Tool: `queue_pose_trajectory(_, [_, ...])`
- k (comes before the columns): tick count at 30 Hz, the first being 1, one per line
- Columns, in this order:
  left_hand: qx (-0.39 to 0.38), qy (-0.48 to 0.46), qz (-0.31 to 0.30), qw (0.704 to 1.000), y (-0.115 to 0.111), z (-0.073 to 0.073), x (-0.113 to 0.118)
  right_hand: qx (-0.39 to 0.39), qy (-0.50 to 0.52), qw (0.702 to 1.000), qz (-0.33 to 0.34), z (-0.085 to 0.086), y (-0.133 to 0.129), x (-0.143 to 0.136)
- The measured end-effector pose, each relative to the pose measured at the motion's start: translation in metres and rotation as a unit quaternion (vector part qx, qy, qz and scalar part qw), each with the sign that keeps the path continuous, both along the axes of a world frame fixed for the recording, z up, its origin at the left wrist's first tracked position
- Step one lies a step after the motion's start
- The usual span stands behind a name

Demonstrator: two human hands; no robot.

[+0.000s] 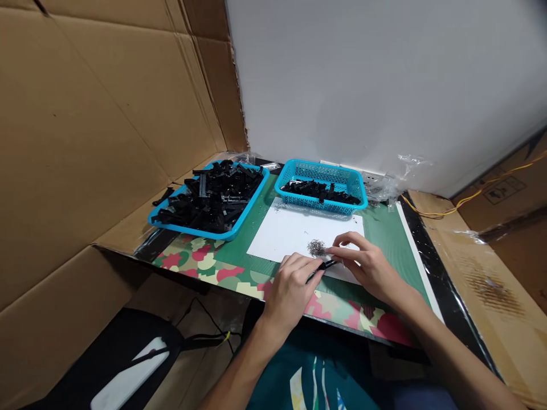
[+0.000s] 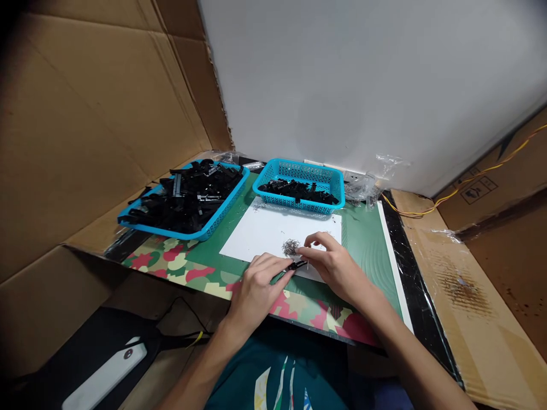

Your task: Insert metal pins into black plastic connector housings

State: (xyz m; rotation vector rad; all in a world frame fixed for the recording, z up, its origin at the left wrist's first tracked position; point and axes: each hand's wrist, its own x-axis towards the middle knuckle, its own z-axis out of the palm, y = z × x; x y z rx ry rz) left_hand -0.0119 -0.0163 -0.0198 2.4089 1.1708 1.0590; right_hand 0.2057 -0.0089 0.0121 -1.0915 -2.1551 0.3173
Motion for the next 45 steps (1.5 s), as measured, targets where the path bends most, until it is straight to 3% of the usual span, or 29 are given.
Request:
queue_pose_trajectory(4, [-0.01,0.009,-0.001,1.0,0.0,0.001,-0.001,-0.102,0.208,0.972,-0.048,0.0,0.003,-0.017])
queue_pose_trajectory(7, [-0.016,0.016,-0.004,1.0,0.0,0.002,0.0,-0.177,0.28,0.941,-0.062,0.002,0.002,-0.028])
queue_pose_trajectory(25, [-0.015,0.019,-0.003,1.0,0.0,0.003,0.004,-0.095,0.181,0.975,-0.083,-0.001,-0.004,-0.031])
queue_pose_trajectory(34, [-0.031,0.006,0.007,0.999,-0.001,0.001,0.003,-0.142,0.218,0.963,-0.078,-0.001,-0.008,-0.035])
queue_pose_trajectory(38, [-0.044,-0.059,0.023,0.997,-0.003,0.002,0.002,-0.151,0.263,0.948,-0.091,0.008,0.011,-0.032])
queue_pose_trajectory(40, [-0.06,-0.09,0.033,0.994,-0.005,0.004,0.001,-0.152,0.221,0.958,-0.103,0.014,0.03,-0.032])
queue_pose_trajectory(43, [-0.082,-0.103,0.051,0.99,-0.006,0.008,-0.002,-0.186,-0.008,0.977,-0.105,0.016,0.061,-0.036])
queue_pose_trajectory(45, [-0.097,-0.1,0.06,0.988,-0.007,0.01,-0.004,-0.201,-0.039,0.973,-0.104,0.012,0.078,-0.042])
